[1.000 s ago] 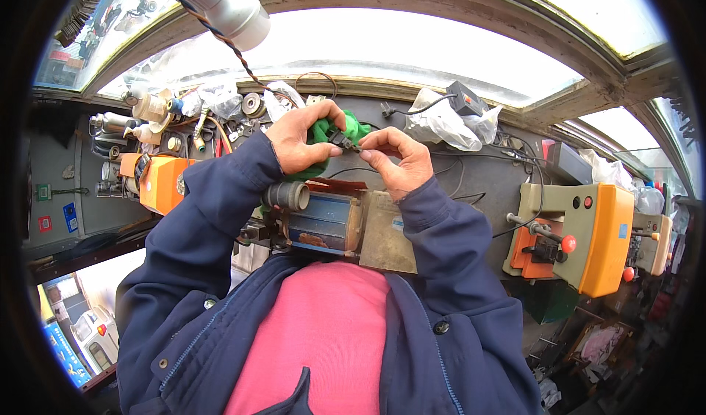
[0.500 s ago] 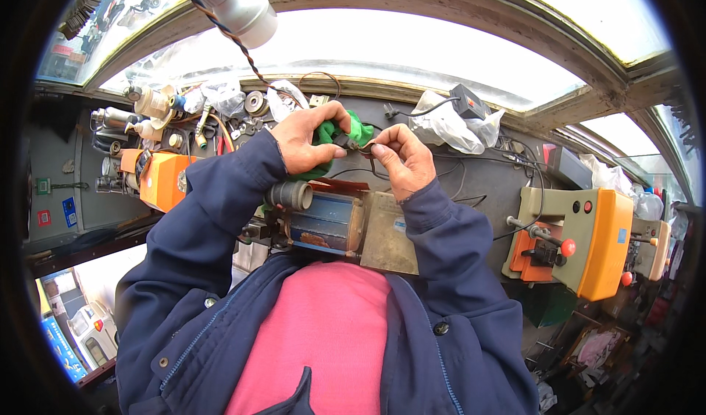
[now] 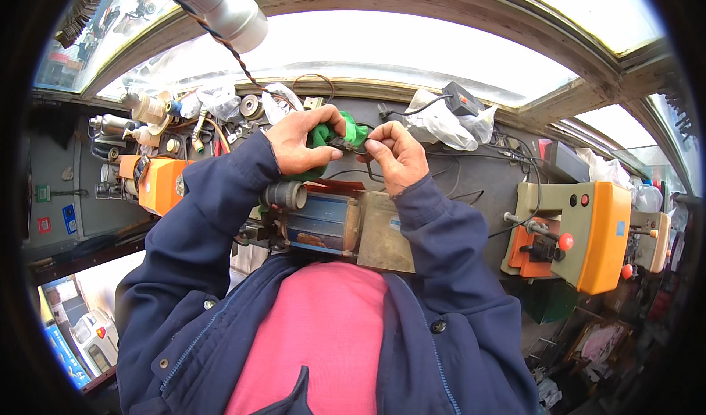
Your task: The person cleans a small black electrical component with a green cloth, then wraps it with black electrical tape. They move a plastic stool to retrieve the tape roll from under a pile of items, return to the workbench, and continue wrapping the component.
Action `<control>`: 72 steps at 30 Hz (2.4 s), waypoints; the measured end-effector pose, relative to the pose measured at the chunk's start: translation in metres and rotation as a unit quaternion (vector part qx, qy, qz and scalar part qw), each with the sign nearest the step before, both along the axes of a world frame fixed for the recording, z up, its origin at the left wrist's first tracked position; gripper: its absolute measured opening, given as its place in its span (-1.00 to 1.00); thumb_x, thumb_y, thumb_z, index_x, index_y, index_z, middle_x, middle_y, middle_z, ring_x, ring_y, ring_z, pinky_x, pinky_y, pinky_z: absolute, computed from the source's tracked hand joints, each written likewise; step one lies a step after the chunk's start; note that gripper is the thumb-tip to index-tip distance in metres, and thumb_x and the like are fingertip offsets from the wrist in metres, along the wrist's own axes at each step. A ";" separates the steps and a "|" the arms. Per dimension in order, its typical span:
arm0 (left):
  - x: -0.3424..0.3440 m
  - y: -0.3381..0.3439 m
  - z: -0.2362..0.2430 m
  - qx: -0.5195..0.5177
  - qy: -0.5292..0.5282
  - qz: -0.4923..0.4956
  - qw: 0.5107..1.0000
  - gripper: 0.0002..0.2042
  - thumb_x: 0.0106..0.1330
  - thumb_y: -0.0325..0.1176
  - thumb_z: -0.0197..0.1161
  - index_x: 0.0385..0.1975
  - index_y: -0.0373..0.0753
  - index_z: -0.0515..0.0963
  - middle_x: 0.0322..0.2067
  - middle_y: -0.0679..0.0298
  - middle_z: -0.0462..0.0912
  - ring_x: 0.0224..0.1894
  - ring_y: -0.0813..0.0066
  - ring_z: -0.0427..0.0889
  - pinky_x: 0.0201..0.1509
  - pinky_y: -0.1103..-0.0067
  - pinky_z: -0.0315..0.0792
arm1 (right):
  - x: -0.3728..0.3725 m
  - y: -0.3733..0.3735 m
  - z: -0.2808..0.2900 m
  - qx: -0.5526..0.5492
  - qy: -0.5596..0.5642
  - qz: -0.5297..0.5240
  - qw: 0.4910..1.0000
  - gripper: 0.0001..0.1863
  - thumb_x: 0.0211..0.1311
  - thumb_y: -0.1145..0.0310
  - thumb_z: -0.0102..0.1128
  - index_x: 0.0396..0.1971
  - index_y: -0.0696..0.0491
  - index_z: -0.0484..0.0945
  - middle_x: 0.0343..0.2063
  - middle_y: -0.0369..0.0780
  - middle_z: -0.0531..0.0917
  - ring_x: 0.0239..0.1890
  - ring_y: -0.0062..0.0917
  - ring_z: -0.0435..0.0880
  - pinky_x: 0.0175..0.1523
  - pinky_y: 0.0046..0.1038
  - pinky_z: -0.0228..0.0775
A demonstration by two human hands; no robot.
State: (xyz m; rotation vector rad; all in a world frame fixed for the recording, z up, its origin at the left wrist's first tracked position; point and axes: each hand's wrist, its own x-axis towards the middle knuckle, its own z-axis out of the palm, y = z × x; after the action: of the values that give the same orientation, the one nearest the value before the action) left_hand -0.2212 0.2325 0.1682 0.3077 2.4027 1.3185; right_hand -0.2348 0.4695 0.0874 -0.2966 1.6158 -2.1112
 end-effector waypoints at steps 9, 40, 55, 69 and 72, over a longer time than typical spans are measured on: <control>0.000 0.000 0.000 -0.001 0.023 -0.008 1.000 -0.65 0.15 -0.28 0.38 -0.12 -0.29 0.50 -0.35 0.18 0.58 -0.28 0.39 0.55 -0.10 0.47 0.47 | 0.002 -0.001 0.006 0.010 -0.002 -0.006 1.000 -0.91 0.49 0.49 0.11 -0.15 0.19 0.45 -0.34 -0.22 0.64 -0.29 -0.52 0.71 -0.09 -0.47 0.59; 0.000 0.002 0.003 0.035 0.032 -0.006 0.999 -0.70 0.23 -0.28 0.29 -0.11 -0.29 0.59 -0.36 0.14 0.66 -0.27 0.38 0.63 -0.08 0.46 0.51 | 0.002 0.003 0.014 0.029 0.051 0.061 0.996 -0.71 0.37 0.41 0.27 0.01 0.21 0.54 -0.17 -0.18 0.72 -0.04 -0.56 0.70 0.15 -0.46 0.49; 0.000 0.003 0.004 0.039 0.065 -0.019 0.997 -0.75 0.23 -0.32 0.30 -0.16 -0.32 0.60 -0.43 0.20 0.63 -0.35 0.48 0.58 -0.18 0.50 0.49 | 0.001 0.006 0.008 0.003 0.019 0.078 0.997 -0.84 0.40 0.42 0.29 -0.16 0.21 0.65 -0.29 -0.31 0.70 -0.19 -0.71 0.57 -0.01 -0.60 0.42; 0.000 0.003 0.006 0.031 0.014 -0.032 0.999 -0.74 0.25 -0.28 0.31 -0.17 -0.30 0.59 -0.55 0.25 0.61 -0.46 0.52 0.57 -0.29 0.51 0.48 | 0.000 0.005 0.005 0.067 0.100 0.036 0.992 -0.87 0.27 0.51 0.41 -0.22 0.15 0.67 -0.35 -0.38 0.68 -0.23 -0.77 0.56 -0.03 -0.61 0.41; 0.000 0.002 0.009 0.013 -0.041 -0.032 0.999 -0.71 0.25 -0.28 0.30 -0.14 -0.34 0.57 -0.37 0.21 0.61 -0.28 0.48 0.55 -0.12 0.51 0.46 | -0.001 0.005 0.004 0.043 0.062 0.046 0.996 -0.85 0.27 0.52 0.40 -0.19 0.15 0.66 -0.32 -0.37 0.68 -0.22 -0.76 0.56 -0.01 -0.60 0.42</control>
State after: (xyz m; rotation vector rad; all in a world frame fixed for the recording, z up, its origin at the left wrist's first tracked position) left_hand -0.2214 0.2341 0.1769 0.3274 2.2910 1.3083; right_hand -0.2360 0.4741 0.0911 -0.4730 1.7223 -1.9833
